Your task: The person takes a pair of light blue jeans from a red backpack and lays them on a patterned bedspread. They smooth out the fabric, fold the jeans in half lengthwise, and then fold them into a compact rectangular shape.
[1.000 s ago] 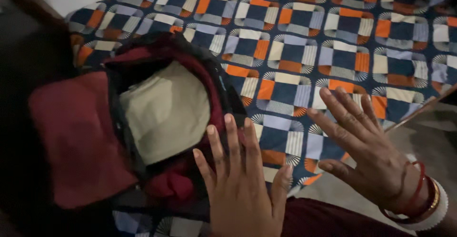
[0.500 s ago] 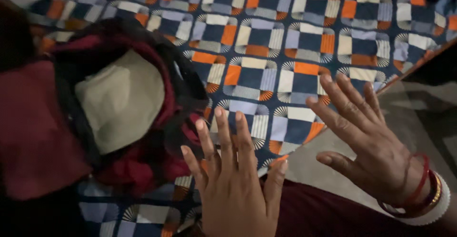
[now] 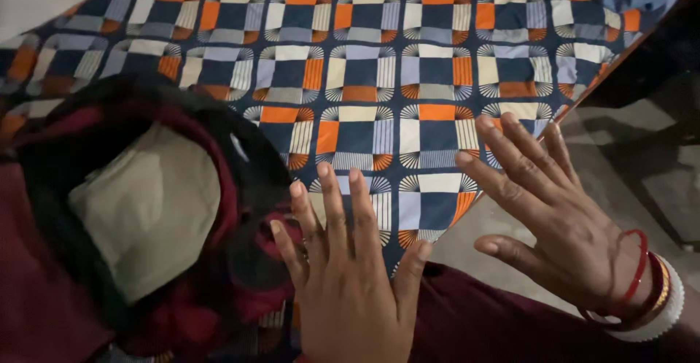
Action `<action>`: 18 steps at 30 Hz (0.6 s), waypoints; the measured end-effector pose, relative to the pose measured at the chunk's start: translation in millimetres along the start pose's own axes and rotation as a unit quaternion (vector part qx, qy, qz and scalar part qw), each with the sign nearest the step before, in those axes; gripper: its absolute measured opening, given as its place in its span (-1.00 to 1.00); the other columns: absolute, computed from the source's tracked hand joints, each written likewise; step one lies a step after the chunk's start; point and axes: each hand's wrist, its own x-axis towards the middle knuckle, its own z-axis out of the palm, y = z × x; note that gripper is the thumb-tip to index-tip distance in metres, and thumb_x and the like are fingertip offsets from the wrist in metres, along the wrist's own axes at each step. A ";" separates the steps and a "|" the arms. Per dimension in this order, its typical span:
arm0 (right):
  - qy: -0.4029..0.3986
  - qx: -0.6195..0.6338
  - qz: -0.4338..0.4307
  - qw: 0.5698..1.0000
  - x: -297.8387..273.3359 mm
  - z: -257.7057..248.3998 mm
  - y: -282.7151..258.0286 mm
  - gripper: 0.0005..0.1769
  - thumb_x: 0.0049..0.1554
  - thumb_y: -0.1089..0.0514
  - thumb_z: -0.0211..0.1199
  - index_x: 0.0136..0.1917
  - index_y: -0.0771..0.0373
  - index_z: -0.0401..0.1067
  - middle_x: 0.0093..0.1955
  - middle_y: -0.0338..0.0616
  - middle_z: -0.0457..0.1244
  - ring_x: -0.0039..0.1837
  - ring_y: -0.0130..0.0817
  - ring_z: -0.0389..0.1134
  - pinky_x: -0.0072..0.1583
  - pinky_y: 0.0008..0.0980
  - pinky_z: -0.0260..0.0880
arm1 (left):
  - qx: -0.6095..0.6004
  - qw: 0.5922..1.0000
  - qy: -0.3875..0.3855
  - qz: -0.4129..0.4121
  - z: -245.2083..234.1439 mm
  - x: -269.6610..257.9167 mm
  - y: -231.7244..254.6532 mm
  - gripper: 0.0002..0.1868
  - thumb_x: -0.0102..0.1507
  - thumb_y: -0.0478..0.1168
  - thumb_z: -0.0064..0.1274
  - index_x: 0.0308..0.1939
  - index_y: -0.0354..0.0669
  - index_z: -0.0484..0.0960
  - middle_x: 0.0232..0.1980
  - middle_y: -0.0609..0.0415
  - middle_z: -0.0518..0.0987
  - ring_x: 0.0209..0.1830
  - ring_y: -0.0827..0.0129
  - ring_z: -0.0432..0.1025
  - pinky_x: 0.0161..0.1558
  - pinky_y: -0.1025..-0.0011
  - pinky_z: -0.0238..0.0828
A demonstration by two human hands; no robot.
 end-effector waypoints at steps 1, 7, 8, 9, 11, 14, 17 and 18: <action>0.001 -0.001 0.005 1.000 1.2 -0.6 0.6 -0.13 0.15 -0.38 -0.02 0.59 0.03 0.05 0.72 -0.07 -0.21 0.74 -0.15 -0.34 0.64 0.13 -0.44 | 0.004 1.000 -0.004 0.007 2.7 2.8 -1.7 -0.11 0.39 0.36 -0.42 0.52 -0.31 0.11 0.59 -0.34 0.02 0.62 -0.29 -0.25 0.43 -0.35 -0.45; 0.000 0.010 0.068 0.998 -0.5 4.7 1.5 -0.15 0.18 -0.37 -0.04 0.60 0.04 0.05 0.73 -0.03 -0.22 0.73 -0.06 -0.33 0.62 0.15 -0.41 | 0.002 0.999 -0.031 0.036 10.5 18.1 -14.0 -0.08 0.38 0.38 -0.42 0.52 -0.33 0.09 0.57 -0.39 0.02 0.60 -0.31 -0.26 0.41 -0.36 -0.52; 0.003 0.004 0.076 0.997 -2.1 5.6 4.1 -0.15 0.17 -0.38 -0.04 0.60 0.03 0.05 0.72 -0.03 -0.22 0.73 -0.06 -0.32 0.61 0.15 -0.42 | 0.005 0.999 -0.035 0.039 12.7 21.5 -14.2 -0.07 0.37 0.38 -0.41 0.52 -0.33 0.09 0.56 -0.40 0.01 0.59 -0.32 -0.27 0.40 -0.36 -0.52; 0.007 -0.003 0.084 0.996 -4.1 6.2 7.4 -0.14 0.16 -0.39 -0.05 0.60 0.02 0.05 0.72 -0.04 -0.21 0.72 -0.06 -0.32 0.61 0.15 -0.42 | 0.009 0.998 -0.039 0.043 14.1 24.3 -13.9 -0.07 0.36 0.39 -0.41 0.51 -0.33 0.08 0.55 -0.40 0.01 0.58 -0.33 -0.27 0.39 -0.36 -0.53; 0.012 -0.016 0.105 0.994 -6.4 7.0 16.8 -0.13 0.15 -0.39 -0.05 0.60 0.01 0.04 0.73 -0.07 -0.21 0.73 -0.09 -0.32 0.62 0.14 -0.41 | 0.010 0.999 -0.026 0.043 14.8 29.1 -11.6 -0.07 0.37 0.39 -0.44 0.54 -0.30 0.08 0.59 -0.37 -0.01 0.61 -0.30 -0.28 0.43 -0.35 -0.52; 0.023 -0.036 0.106 0.993 -6.1 0.4 38.7 -0.12 0.15 -0.37 -0.05 0.61 0.02 0.01 0.73 -0.04 -0.24 0.73 -0.08 -0.37 0.61 0.17 -0.43 | 0.026 0.999 -0.012 0.032 19.7 40.7 -4.0 -0.07 0.36 0.41 -0.46 0.55 -0.26 0.08 0.61 -0.31 -0.03 0.62 -0.28 -0.31 0.43 -0.35 -0.52; 0.018 -0.029 0.108 0.994 -6.5 -11.1 55.9 -0.13 0.16 -0.34 -0.02 0.61 0.04 0.00 0.73 -0.03 -0.25 0.73 -0.07 -0.40 0.59 0.18 -0.44 | 0.042 0.999 -0.002 0.020 25.5 49.2 7.9 -0.05 0.35 0.42 -0.47 0.56 -0.25 0.08 0.63 -0.28 -0.04 0.64 -0.26 -0.32 0.44 -0.35 -0.52; 0.011 -0.023 0.111 0.993 -8.6 -16.9 61.1 -0.14 0.16 -0.33 -0.01 0.61 0.04 0.00 0.73 -0.03 -0.25 0.73 -0.08 -0.40 0.59 0.18 -0.44 | 0.045 0.999 0.000 0.015 27.5 50.5 14.8 -0.05 0.35 0.43 -0.46 0.56 -0.25 0.08 0.64 -0.28 -0.04 0.65 -0.25 -0.33 0.46 -0.34 -0.53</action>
